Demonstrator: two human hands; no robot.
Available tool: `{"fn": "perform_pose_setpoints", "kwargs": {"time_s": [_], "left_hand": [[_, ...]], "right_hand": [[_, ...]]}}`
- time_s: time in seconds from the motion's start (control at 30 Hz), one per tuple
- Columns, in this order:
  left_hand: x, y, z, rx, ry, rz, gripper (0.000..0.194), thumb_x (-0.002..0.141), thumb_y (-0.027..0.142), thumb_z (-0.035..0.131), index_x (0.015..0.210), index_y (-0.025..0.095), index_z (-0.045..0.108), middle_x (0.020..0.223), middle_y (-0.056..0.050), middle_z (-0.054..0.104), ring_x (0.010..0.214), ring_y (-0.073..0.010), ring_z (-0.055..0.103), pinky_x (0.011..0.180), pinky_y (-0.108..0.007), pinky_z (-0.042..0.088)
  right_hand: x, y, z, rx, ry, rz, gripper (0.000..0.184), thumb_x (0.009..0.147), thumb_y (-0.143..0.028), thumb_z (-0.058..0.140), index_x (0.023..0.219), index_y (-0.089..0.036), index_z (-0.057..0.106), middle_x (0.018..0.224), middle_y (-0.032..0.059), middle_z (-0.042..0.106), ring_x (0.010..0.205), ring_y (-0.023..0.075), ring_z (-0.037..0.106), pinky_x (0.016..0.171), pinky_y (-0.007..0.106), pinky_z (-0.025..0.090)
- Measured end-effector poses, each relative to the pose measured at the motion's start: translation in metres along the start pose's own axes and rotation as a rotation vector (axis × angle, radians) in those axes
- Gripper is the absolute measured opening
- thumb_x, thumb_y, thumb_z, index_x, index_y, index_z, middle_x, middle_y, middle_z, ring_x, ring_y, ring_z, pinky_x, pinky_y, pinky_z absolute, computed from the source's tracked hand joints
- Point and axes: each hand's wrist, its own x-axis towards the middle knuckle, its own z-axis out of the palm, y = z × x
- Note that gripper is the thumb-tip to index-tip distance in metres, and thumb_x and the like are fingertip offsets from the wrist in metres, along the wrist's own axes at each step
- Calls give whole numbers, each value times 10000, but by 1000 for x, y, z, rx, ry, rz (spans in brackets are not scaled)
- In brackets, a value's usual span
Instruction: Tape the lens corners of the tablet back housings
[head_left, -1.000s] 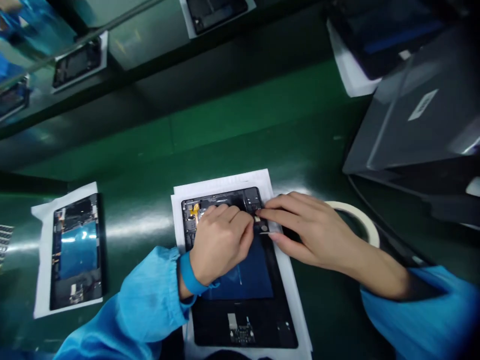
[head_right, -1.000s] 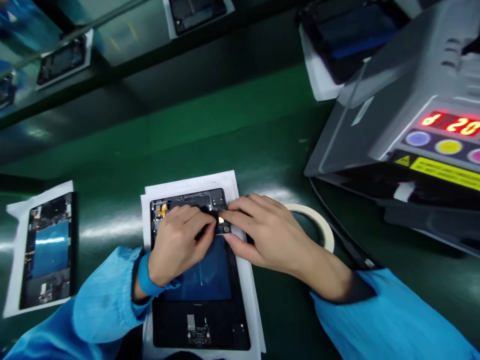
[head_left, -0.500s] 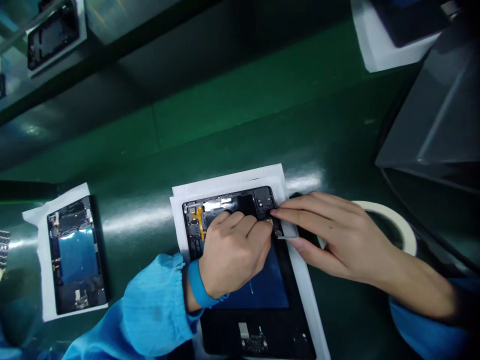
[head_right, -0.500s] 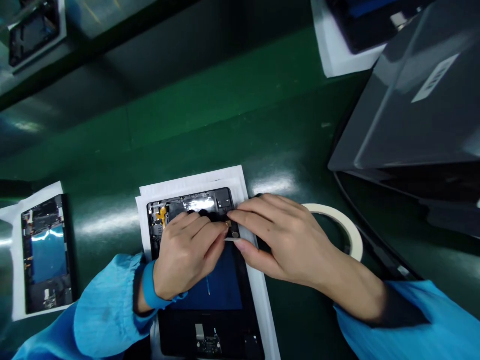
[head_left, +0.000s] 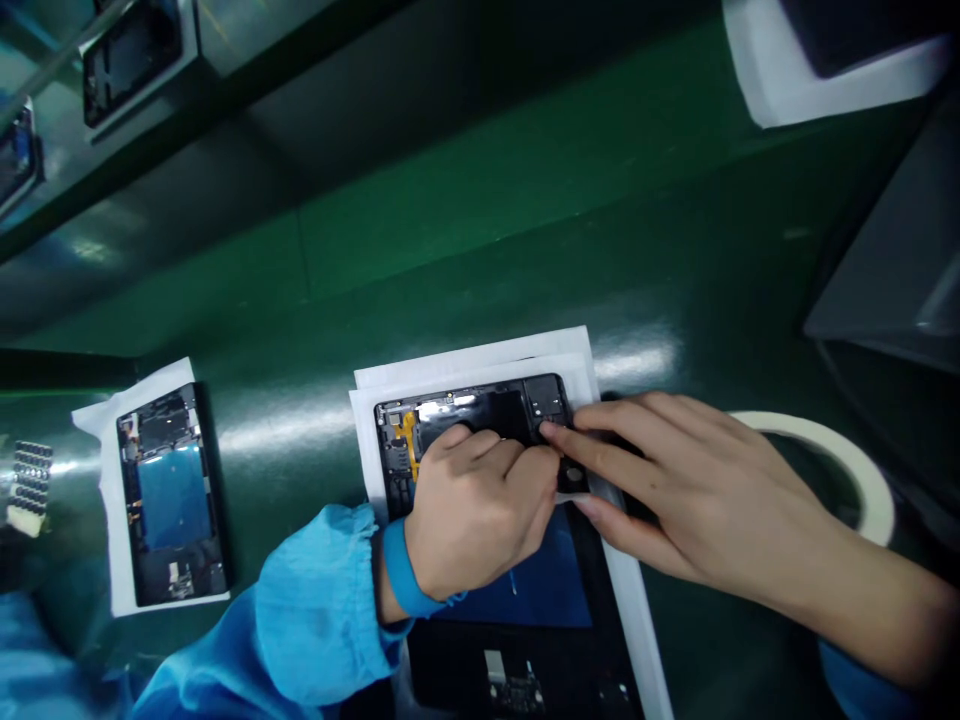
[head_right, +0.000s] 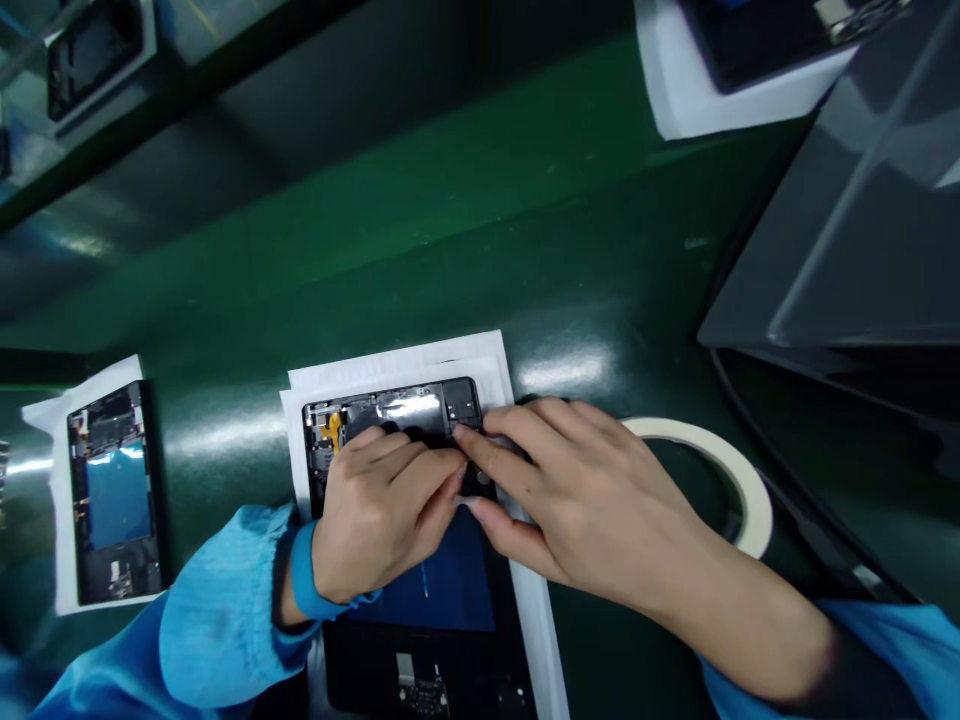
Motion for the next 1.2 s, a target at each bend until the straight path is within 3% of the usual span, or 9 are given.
{"fn": "perform_pose_setpoints", "kwargs": {"time_s": [0.4,0.67,1.0,1.2], "left_hand": [[-4,-3,5,-42,19,-88,251,971,179,511,769,201,658,666,17,678,637,-157,630,642,-315,425],[-3,-5,6,-72,-67,-171,225,968,203,557,773,205,670,730,27,714,700,-164,654,683,-331,397],[2,-15,0,-61,-122,-107,211,1014,246,536,879,199,692,683,21,654,686,-168,625,693,-339,367],[1,-15,1,-67,-74,-89,214,1018,245,519,882,197,677,742,13,699,706,-169,639,689,-347,370]], "right_hand": [[0,-4,2,-144,41,-78,315,984,-334,525,1169,-135,685,1001,110,697,865,223,614,745,362,481],[-3,-9,2,-247,59,-188,303,974,-335,548,1142,-126,687,878,78,681,779,211,582,690,356,425],[-6,-9,3,-114,50,-73,320,983,-350,516,1158,-141,684,926,85,687,820,218,610,704,356,452],[-7,-8,4,-54,49,-28,355,969,-333,541,1261,-152,635,965,97,706,825,228,628,748,376,490]]}}
